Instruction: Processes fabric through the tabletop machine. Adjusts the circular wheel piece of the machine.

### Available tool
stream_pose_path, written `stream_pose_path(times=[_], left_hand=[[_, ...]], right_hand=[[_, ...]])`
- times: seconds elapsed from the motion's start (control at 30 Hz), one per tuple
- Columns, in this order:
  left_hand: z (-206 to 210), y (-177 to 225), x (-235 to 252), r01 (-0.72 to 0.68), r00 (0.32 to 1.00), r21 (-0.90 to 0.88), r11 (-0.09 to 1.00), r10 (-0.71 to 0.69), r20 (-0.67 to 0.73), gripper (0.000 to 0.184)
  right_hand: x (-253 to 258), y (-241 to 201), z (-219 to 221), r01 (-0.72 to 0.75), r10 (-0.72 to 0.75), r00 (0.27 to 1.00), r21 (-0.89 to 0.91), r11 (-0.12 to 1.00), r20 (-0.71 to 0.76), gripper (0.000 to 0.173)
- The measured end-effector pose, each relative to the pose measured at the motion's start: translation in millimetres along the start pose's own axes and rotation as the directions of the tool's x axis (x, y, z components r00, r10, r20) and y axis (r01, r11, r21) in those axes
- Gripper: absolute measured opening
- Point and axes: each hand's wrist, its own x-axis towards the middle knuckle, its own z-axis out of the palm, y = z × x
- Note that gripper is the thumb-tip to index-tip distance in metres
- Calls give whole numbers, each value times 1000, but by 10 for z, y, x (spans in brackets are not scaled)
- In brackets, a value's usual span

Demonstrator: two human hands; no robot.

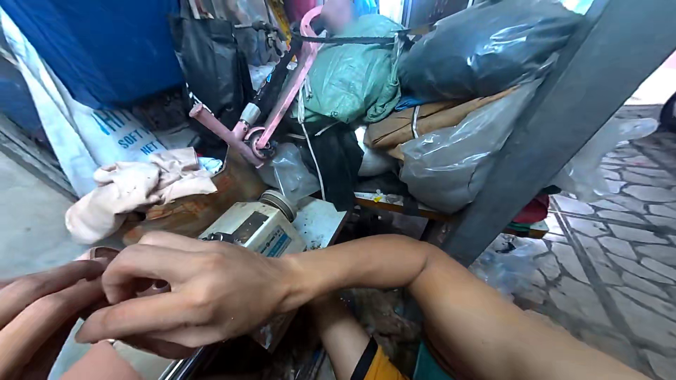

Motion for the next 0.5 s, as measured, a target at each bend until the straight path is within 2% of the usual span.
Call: stream_pose_path(times=[0.1, 0.17, 0.23, 0.33, 0.5], left_hand=[[43, 49, -75, -17, 997, 85, 996, 23, -71, 15], [39, 138, -35, 26, 997, 146, 989, -15, -72, 14], [-54, 263, 92, 59, 998, 133, 989, -56, -23, 17], [-227, 400, 325, 38, 998, 106, 994, -43, 48, 22], [-281, 350, 377, 35, 989, 185, 982, -60, 134, 21]], right_hand=[[0, 3, 40, -62, 65, 995, 36, 997, -81, 14], [-12, 20, 64, -98, 104, 989, 64, 993, -107, 14], [-37, 33, 95, -129, 140, 984, 100, 987, -111, 13], [-75, 26, 128, -154, 170, 980, 149, 977, -105, 13], [-88, 43, 114, -127, 149, 983, 186, 974, -106, 13]])
